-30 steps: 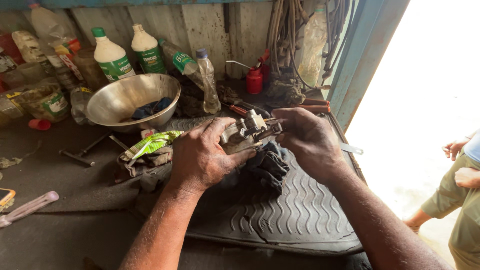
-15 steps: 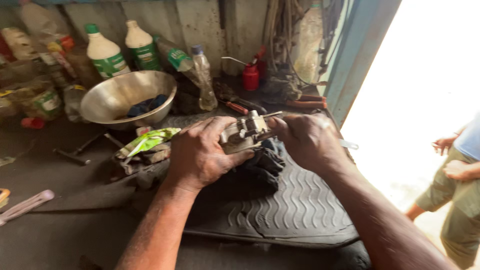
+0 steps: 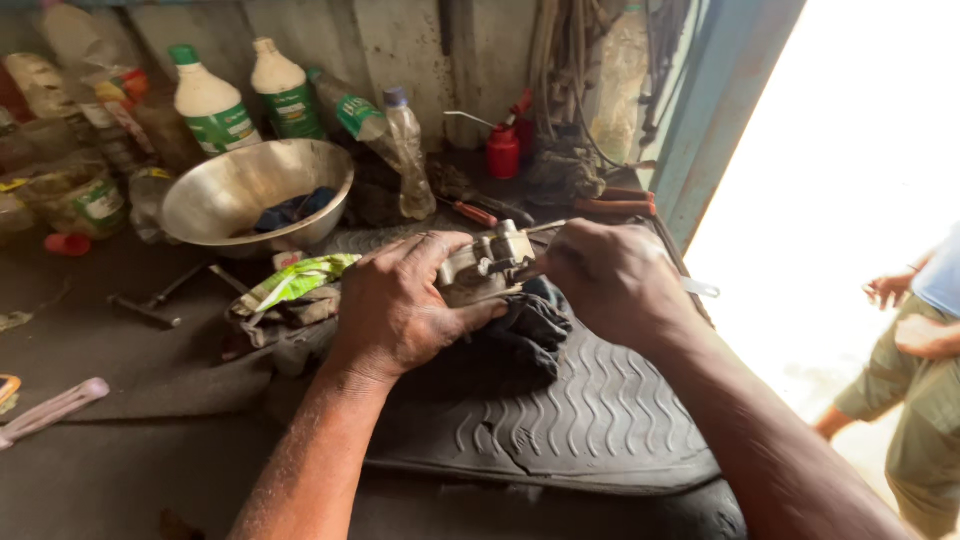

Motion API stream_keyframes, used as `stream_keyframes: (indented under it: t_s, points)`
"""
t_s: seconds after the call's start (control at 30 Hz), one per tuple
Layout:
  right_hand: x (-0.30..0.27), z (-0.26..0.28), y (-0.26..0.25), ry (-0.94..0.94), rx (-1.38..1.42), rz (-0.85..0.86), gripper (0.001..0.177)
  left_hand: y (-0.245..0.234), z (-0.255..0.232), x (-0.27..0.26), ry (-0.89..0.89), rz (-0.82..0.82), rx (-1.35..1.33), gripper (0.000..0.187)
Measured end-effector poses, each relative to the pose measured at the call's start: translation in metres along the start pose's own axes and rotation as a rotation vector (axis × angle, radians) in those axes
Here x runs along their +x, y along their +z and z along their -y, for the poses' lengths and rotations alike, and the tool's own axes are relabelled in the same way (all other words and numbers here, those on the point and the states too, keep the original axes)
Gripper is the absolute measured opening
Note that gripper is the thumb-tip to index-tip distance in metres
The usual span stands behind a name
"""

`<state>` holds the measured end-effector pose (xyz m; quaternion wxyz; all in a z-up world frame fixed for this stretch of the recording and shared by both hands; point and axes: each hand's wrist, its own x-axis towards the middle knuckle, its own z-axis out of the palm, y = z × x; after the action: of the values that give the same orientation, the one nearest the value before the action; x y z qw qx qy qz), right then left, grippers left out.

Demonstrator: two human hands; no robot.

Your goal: The person wipes and cleans an alternator component with a dark cloth, then applies a tool to its surface.

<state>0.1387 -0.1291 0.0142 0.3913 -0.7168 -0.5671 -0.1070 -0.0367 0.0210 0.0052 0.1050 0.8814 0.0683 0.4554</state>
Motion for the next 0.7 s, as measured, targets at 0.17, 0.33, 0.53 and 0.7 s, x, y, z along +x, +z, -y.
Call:
stream_keyframes:
  t_s: [0.17, 0.33, 0.53, 0.7]
  points:
    - [0.0, 0.004, -0.008, 0.208, -0.214, 0.13, 0.045, 0.002, 0.002, 0.001, 0.033, -0.008, 0.022, 0.059]
    - [0.0, -0.01, 0.0, -0.07, -0.154, 0.048, 0.03, 0.006, 0.004, 0.0, -0.018, 0.021, 0.012, 0.057]
    - [-0.004, -0.01, -0.002, -0.059, -0.055, 0.091, 0.028, 0.002, 0.008, 0.0, -0.031, 0.025, -0.027, 0.062]
    - [-0.003, -0.013, 0.009, 0.063, -0.164, 0.119, 0.031, 0.005, 0.002, 0.002, -0.002, -0.001, 0.028, 0.057]
